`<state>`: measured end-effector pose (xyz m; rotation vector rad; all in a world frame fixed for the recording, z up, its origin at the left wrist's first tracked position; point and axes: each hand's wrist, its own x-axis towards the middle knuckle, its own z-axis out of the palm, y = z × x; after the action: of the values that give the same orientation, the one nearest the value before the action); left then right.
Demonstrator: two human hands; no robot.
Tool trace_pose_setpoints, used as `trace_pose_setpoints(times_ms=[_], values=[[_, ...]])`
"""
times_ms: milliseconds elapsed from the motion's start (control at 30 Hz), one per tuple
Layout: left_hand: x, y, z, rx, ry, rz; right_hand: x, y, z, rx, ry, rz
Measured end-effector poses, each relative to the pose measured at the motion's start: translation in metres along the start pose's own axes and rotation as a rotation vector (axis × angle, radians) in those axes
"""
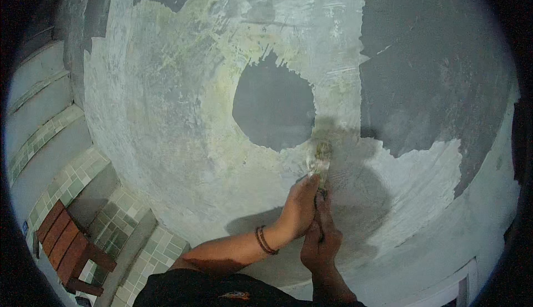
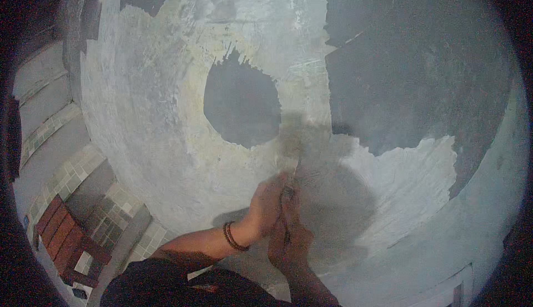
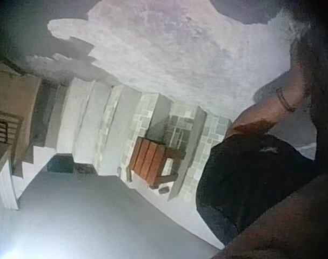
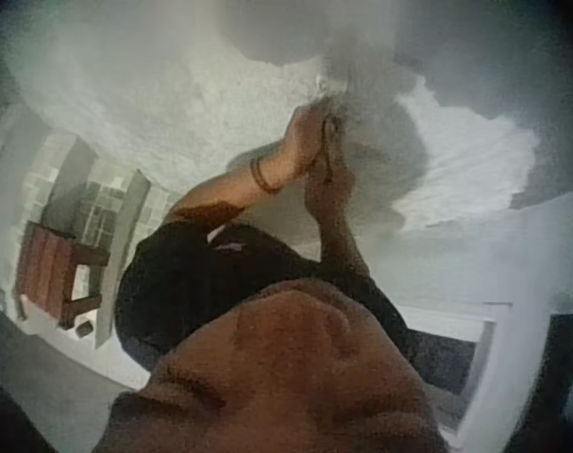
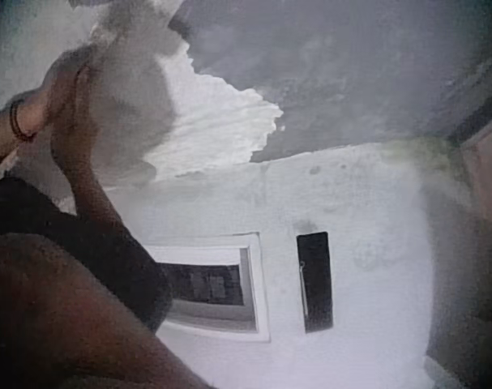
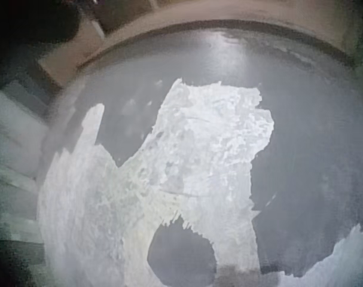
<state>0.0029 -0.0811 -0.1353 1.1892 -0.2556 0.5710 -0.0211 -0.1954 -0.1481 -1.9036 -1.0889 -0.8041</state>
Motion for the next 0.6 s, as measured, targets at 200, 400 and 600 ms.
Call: trace_pose_setpoints(times_ms=[200,400,600], values=[[0.004,0.006,-0.001,0.124,-0.025,0.017,0.002,-0.001,0.000,0.051,-0.029,0.191],[0.008,0.007,-0.003,0.197,-0.004,0.041,0.011,0.002,-0.002,0.014,-0.036,0.065],[0.003,0.007,0.001,0.209,0.023,0.075,0.008,0.006,-0.003,0.037,-0.024,-0.040]])
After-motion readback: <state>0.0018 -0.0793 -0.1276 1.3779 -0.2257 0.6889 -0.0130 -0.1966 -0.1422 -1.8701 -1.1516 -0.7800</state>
